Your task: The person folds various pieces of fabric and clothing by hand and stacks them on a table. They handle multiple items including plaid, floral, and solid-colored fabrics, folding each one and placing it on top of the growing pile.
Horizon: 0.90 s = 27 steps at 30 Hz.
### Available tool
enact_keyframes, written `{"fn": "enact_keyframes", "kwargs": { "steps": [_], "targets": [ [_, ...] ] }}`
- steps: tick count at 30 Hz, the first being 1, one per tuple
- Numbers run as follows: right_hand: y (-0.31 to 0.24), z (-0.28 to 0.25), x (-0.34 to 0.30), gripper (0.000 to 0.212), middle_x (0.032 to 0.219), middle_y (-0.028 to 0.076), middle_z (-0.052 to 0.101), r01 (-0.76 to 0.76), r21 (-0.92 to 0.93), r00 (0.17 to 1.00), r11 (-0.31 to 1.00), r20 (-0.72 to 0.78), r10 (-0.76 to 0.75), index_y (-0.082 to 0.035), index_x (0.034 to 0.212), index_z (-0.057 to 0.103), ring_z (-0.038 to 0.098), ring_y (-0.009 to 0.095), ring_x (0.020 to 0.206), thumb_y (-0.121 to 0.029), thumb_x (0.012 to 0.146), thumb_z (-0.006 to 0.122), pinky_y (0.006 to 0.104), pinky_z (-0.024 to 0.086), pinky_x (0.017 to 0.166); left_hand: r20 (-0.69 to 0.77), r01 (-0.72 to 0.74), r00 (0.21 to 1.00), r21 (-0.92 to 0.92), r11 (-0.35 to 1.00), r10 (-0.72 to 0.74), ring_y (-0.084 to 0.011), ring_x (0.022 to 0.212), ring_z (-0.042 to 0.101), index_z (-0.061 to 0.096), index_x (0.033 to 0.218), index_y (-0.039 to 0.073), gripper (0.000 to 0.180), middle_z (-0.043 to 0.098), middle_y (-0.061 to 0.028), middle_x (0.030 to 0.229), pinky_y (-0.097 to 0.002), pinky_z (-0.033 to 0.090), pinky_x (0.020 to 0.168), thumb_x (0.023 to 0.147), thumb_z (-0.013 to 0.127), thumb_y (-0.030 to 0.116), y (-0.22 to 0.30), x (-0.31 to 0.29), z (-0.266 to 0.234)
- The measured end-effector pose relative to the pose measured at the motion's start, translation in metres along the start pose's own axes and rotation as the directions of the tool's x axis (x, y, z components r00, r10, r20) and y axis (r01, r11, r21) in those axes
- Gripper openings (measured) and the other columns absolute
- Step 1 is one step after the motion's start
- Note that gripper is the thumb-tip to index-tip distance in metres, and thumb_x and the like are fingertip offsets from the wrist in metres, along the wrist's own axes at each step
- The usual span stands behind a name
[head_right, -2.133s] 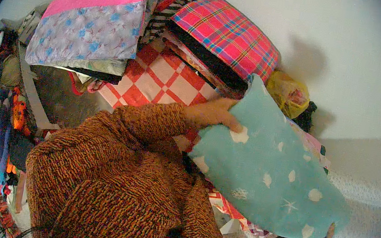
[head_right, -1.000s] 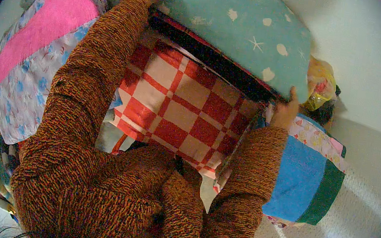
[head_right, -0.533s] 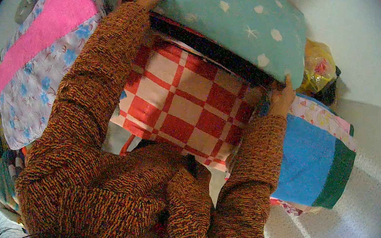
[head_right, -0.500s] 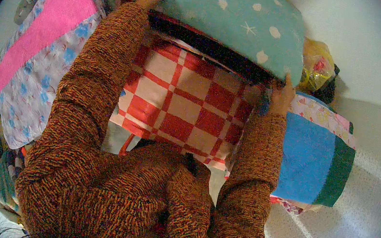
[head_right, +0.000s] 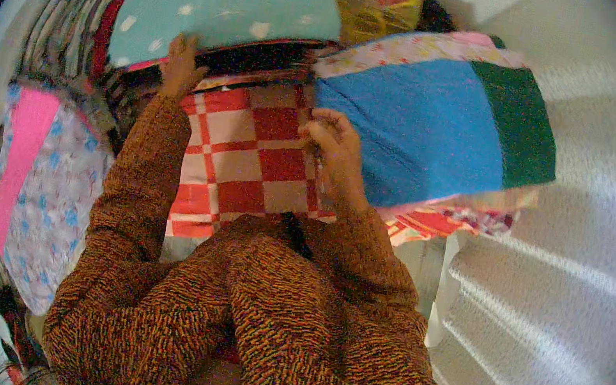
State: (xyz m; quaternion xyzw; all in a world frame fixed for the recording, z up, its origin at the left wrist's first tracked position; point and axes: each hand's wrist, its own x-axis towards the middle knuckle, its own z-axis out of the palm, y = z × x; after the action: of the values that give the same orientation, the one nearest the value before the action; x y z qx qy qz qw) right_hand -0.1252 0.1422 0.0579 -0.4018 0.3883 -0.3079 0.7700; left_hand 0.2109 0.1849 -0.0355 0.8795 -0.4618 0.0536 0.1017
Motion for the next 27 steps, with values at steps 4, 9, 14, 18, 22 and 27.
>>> {"fn": "enact_keyframes", "kwargs": {
  "steps": [4, 9, 14, 18, 22, 27],
  "targets": [
    [-0.029, -0.075, -0.058, 0.022, 0.089, 0.009, 0.062, 0.168, -0.086, 0.981, 0.982, -0.087, -0.176, -0.004, 0.106, 0.054, 0.058, 0.014, 0.077, -0.009, 0.084, 0.058, 0.0265, 0.048, 0.066, -0.053, 0.007, 0.998, -0.385, 0.923, -0.030, -0.0330, 0.121, 0.040, 0.045, 0.126, 0.006, 0.063, 0.042, -0.0181, 0.131, -0.0464, 0.035, 0.097, 0.073, 0.071, 0.026, 0.042, -0.012, 0.031],
    [-0.051, -0.177, -0.093, 0.021, 0.090, 0.009, 0.061, 0.357, -0.111, 0.797, 0.928, -0.481, -0.364, -0.001, 0.106, 0.056, 0.059, 0.016, 0.081, -0.008, 0.086, 0.056, 0.0273, 0.048, 0.070, 0.267, 0.182, 0.952, -0.886, 0.427, 0.150, -0.0269, 0.109, 0.051, 0.047, 0.121, -0.002, 0.058, 0.053, -0.0170, 0.119, -0.0341, 0.039, 0.094, 0.080, 0.065, 0.035, 0.151, -0.082, 0.027],
    [-0.090, -0.253, -0.091, 0.032, 0.092, 0.009, 0.059, 0.350, -0.109, 0.665, 0.930, -0.670, -0.329, -0.001, 0.115, 0.049, 0.058, 0.019, 0.082, -0.019, 0.089, 0.055, 0.0294, 0.048, 0.073, 0.719, 0.763, 0.614, -0.647, -0.009, 0.324, -0.0278, 0.110, 0.050, 0.038, 0.129, -0.004, 0.068, 0.049, -0.0168, 0.124, -0.0405, 0.040, 0.096, 0.082, 0.064, 0.037, 0.215, -0.160, 0.004],
    [-0.116, -0.285, -0.068, 0.027, 0.082, 0.005, 0.057, 0.334, -0.042, 0.725, 0.942, -0.627, -0.285, -0.002, 0.107, 0.053, 0.057, 0.018, 0.076, -0.019, 0.087, 0.059, 0.0291, 0.047, 0.068, 0.677, 0.852, 0.508, -0.483, -0.199, 0.532, -0.0283, 0.114, 0.049, 0.033, 0.132, -0.004, 0.073, 0.045, -0.0179, 0.129, -0.0455, 0.041, 0.096, 0.081, 0.066, 0.037, 0.221, -0.177, 0.018],
    [-0.139, -0.371, -0.045, 0.034, 0.088, 0.007, 0.060, 0.271, -0.272, 0.710, 0.923, -0.592, -0.383, -0.003, 0.110, 0.057, 0.057, 0.024, 0.081, -0.025, 0.085, 0.063, 0.0300, 0.048, 0.071, 0.711, 0.851, 0.508, -0.499, -0.161, 0.486, -0.0279, 0.112, 0.050, 0.034, 0.131, -0.003, 0.073, 0.048, -0.0166, 0.126, -0.0440, 0.043, 0.093, 0.080, 0.068, 0.037, 0.228, -0.172, -0.004],
    [-0.176, -0.365, -0.012, 0.046, 0.118, 0.014, 0.055, 0.354, 0.065, 0.776, 0.933, -0.577, -0.254, -0.007, 0.126, 0.049, 0.056, 0.026, 0.104, -0.014, 0.083, 0.064, 0.0332, 0.047, 0.088, 0.710, 0.807, 0.589, -0.545, -0.228, 0.386, -0.0239, 0.099, 0.059, 0.043, 0.123, 0.000, 0.061, 0.057, -0.0123, 0.116, -0.0402, 0.047, 0.088, 0.080, 0.068, 0.036, 0.224, -0.167, -0.009]
  ]
}}
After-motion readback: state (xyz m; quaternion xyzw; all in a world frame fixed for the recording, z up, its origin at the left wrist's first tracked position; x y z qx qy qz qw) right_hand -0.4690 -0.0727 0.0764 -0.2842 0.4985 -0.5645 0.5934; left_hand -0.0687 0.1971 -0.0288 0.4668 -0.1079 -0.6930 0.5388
